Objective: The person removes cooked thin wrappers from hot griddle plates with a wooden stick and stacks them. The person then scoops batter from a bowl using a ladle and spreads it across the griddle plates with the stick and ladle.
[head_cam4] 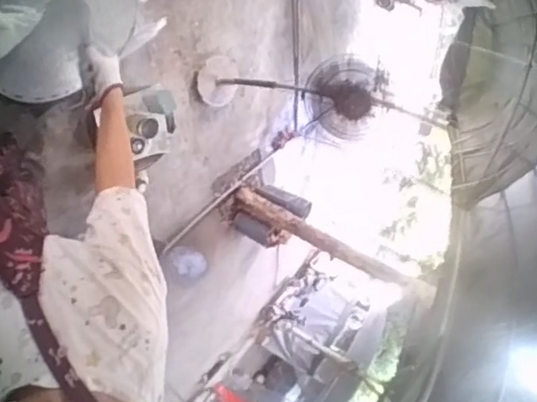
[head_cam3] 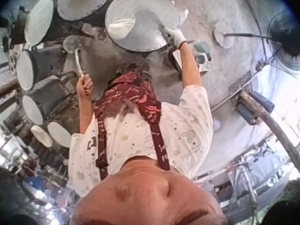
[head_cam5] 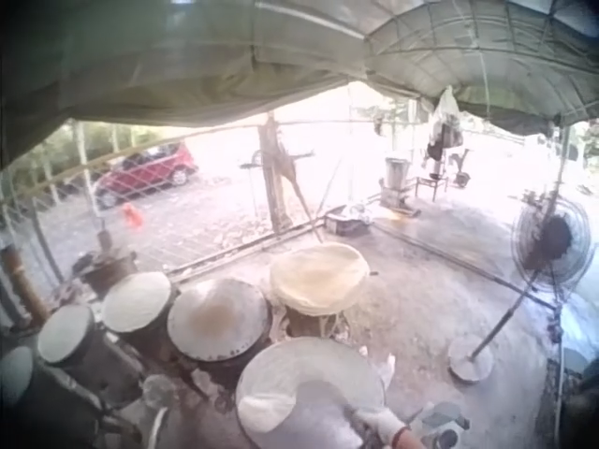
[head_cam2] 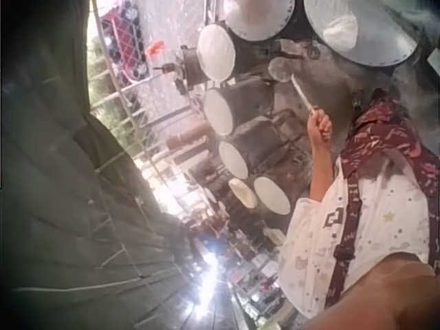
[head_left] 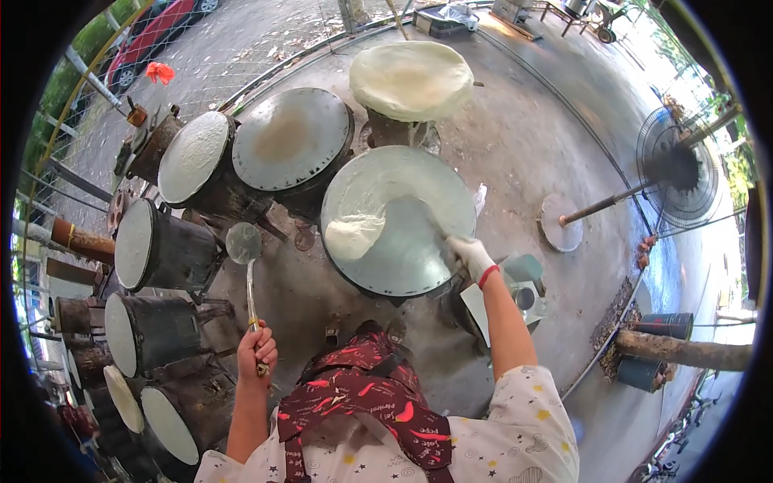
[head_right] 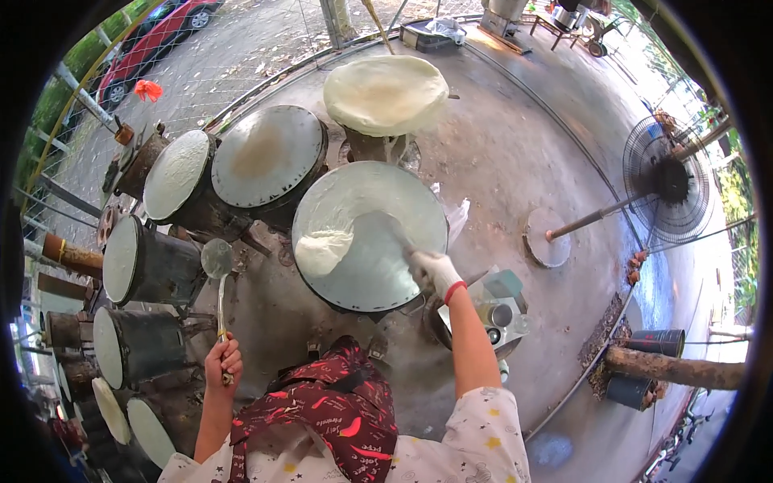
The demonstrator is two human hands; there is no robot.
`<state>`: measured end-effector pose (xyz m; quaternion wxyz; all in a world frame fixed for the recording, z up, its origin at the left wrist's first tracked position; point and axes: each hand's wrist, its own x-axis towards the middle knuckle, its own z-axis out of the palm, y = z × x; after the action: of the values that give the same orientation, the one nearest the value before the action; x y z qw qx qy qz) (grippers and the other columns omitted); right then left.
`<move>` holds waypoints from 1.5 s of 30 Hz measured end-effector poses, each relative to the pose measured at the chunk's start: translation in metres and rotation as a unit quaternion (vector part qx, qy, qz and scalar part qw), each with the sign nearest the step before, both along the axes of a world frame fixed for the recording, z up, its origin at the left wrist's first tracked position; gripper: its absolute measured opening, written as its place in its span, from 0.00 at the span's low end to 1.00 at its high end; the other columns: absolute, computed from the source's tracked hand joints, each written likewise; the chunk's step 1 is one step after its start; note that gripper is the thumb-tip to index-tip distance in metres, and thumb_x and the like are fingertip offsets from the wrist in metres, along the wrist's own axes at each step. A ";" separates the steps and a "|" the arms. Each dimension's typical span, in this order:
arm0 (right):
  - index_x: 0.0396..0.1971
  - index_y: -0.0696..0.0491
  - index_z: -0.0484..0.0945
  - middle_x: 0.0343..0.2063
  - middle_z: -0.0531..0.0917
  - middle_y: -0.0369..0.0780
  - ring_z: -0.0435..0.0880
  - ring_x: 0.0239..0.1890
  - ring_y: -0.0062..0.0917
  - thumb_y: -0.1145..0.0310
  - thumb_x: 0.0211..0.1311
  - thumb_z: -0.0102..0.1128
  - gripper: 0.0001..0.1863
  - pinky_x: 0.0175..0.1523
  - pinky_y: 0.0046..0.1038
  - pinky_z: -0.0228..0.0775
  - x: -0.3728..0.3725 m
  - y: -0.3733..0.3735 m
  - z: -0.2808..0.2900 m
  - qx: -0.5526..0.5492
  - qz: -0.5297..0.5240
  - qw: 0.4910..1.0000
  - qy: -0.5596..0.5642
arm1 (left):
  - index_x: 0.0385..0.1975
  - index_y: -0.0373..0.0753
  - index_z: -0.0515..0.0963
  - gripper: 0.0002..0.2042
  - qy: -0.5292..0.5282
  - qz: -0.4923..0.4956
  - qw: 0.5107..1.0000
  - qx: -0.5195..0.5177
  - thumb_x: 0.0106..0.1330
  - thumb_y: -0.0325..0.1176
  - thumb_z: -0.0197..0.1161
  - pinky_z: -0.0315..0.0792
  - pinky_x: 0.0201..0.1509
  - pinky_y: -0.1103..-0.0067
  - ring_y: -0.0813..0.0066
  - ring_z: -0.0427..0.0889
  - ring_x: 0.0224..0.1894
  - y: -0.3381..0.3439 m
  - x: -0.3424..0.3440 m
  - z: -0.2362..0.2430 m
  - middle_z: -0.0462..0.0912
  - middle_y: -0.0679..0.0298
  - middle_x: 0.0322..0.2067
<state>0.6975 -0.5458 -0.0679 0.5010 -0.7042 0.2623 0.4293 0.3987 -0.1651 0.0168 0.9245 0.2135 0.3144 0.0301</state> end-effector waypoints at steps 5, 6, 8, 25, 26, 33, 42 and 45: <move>0.49 0.46 0.78 0.17 0.73 0.30 0.63 0.12 0.12 0.57 0.58 0.57 0.19 0.15 0.18 0.51 -0.062 0.003 -0.007 0.167 0.107 0.979 -0.043 | 0.44 0.33 0.68 0.09 -0.003 -0.049 0.999 -0.019 0.69 0.27 0.44 0.60 0.14 0.86 0.87 0.60 0.13 0.035 -0.006 -0.004 0.60 0.69 0.20; 0.50 0.47 0.77 0.18 0.73 0.30 0.63 0.12 0.12 0.57 0.59 0.57 0.20 0.15 0.18 0.52 -0.080 0.002 -0.010 0.159 0.090 0.982 -0.045 | 0.44 0.33 0.68 0.09 -0.003 -0.059 0.998 -0.021 0.69 0.27 0.44 0.60 0.14 0.86 0.87 0.60 0.13 0.044 -0.010 -0.006 0.60 0.69 0.20; 0.56 0.47 0.72 0.18 0.71 0.29 0.62 0.12 0.12 0.58 0.61 0.56 0.23 0.15 0.17 0.52 -0.124 0.011 -0.010 0.127 0.045 0.988 -0.075 | 0.44 0.33 0.67 0.09 -0.010 -0.085 0.996 -0.020 0.69 0.27 0.44 0.60 0.14 0.87 0.87 0.60 0.13 0.066 -0.020 -0.010 0.60 0.69 0.20; 0.41 0.49 0.72 0.12 0.65 0.29 0.63 0.09 0.15 0.60 0.65 0.50 0.10 0.13 0.22 0.53 -0.249 0.358 -0.164 -0.082 -0.442 0.825 -0.342 | 0.43 0.36 0.68 0.08 0.026 -0.166 0.984 -0.057 0.67 0.26 0.44 0.57 0.12 0.87 0.87 0.58 0.11 0.248 -0.098 -0.013 0.60 0.70 0.18; 0.46 0.56 0.74 0.37 0.80 0.51 0.78 0.43 0.43 0.55 0.63 0.47 0.21 0.50 0.36 0.66 -0.250 0.394 -0.116 -0.065 -0.407 0.878 -0.244 | 0.43 0.36 0.68 0.08 0.032 -0.145 0.988 -0.048 0.67 0.26 0.44 0.57 0.12 0.87 0.87 0.58 0.11 0.261 -0.109 -0.015 0.60 0.70 0.18; 0.39 0.56 0.75 0.19 0.76 0.41 0.77 0.22 0.30 0.57 0.64 0.48 0.17 0.29 0.32 0.67 -0.233 0.330 -0.102 -0.033 -0.437 0.861 -0.256 | 0.43 0.36 0.68 0.09 0.005 -0.182 0.981 -0.067 0.67 0.27 0.44 0.56 0.12 0.87 0.87 0.57 0.11 0.268 -0.109 -0.019 0.59 0.70 0.18; 0.38 0.57 0.75 0.18 0.75 0.41 0.74 0.18 0.26 0.58 0.64 0.47 0.16 0.28 0.31 0.67 -0.268 0.265 -0.135 -0.081 -0.374 0.873 -0.301 | 0.46 0.38 0.67 0.10 0.007 -0.227 0.973 -0.033 0.67 0.27 0.45 0.54 0.11 0.89 0.89 0.55 0.10 0.223 -0.100 -0.008 0.59 0.71 0.18; 0.33 0.51 0.70 0.13 0.66 0.32 0.62 0.08 0.18 0.56 0.65 0.47 0.13 0.13 0.25 0.55 -0.256 0.267 -0.060 0.075 -0.476 0.847 -0.223 | 0.47 0.40 0.67 0.10 -0.002 -0.226 0.974 -0.006 0.67 0.26 0.46 0.54 0.11 0.89 0.89 0.55 0.10 0.210 -0.107 -0.010 0.59 0.71 0.18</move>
<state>0.4418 -0.2783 -0.1275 0.7403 -0.5301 0.4132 -0.0123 0.2918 0.0445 0.0072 0.9092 0.2735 0.2566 -0.1808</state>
